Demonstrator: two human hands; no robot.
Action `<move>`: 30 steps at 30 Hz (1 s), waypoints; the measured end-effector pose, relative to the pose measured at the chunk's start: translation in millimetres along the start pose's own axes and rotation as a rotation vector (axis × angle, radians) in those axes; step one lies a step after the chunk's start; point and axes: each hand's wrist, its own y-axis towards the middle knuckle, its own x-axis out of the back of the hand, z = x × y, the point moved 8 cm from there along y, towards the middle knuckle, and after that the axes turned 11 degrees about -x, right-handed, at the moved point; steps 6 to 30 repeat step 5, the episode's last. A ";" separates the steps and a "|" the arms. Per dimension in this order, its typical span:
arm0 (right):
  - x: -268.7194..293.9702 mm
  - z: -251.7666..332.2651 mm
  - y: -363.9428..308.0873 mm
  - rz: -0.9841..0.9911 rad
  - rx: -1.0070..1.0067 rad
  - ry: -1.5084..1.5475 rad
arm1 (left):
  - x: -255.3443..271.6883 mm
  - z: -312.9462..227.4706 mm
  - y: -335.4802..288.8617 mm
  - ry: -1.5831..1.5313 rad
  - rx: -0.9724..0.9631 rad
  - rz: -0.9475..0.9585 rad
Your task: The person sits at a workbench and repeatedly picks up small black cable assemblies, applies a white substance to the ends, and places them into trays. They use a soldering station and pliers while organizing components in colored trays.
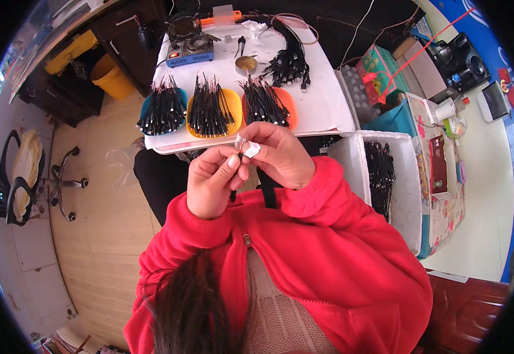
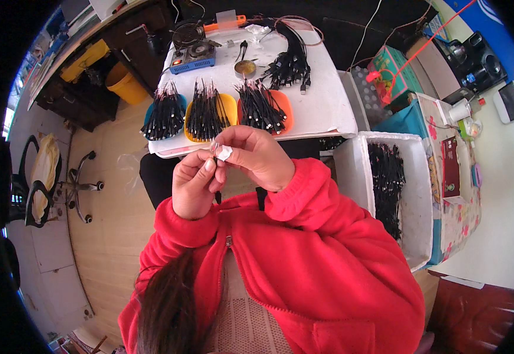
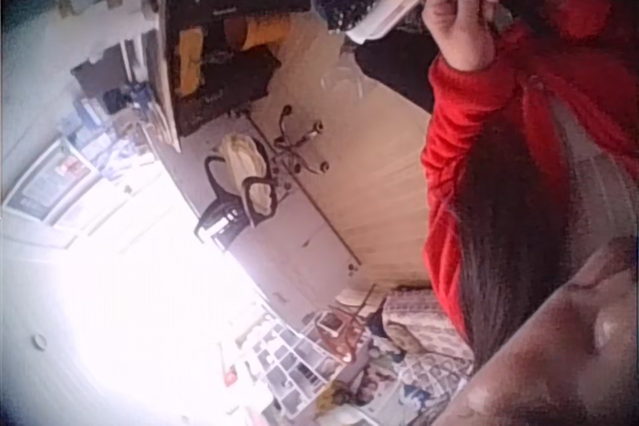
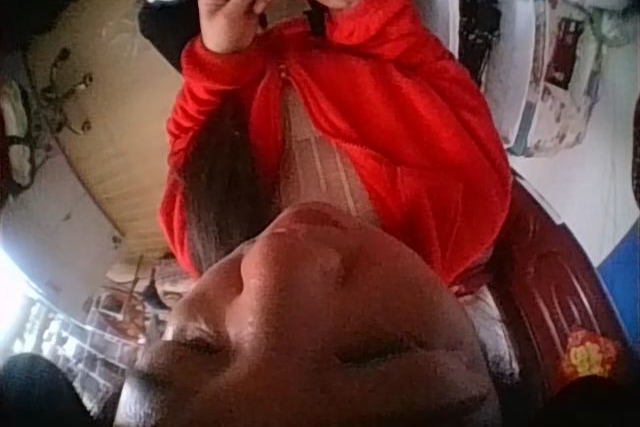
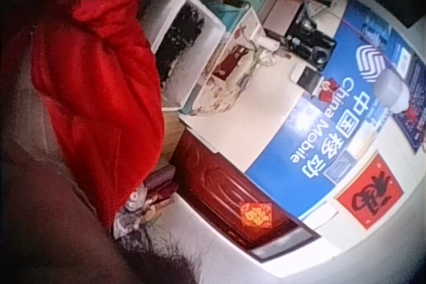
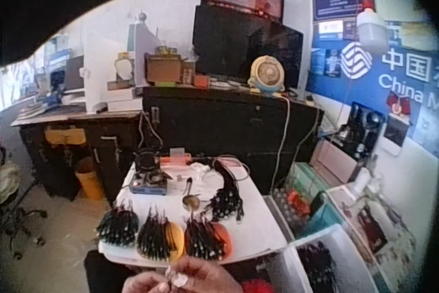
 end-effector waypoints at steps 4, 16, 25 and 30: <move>7.1 -1.7 1.8 0.017 -0.014 -0.010 | 0.0 7.7 1.8 -0.029 0.107 0.042; 8.8 -5.1 3.9 0.063 -0.049 0.070 | 0.9 9.5 4.2 -0.009 0.105 0.043; 8.8 -5.1 3.9 0.063 -0.049 0.070 | 0.9 9.5 4.2 -0.009 0.105 0.043; 8.8 -5.1 3.9 0.063 -0.049 0.070 | 0.9 9.5 4.2 -0.009 0.105 0.043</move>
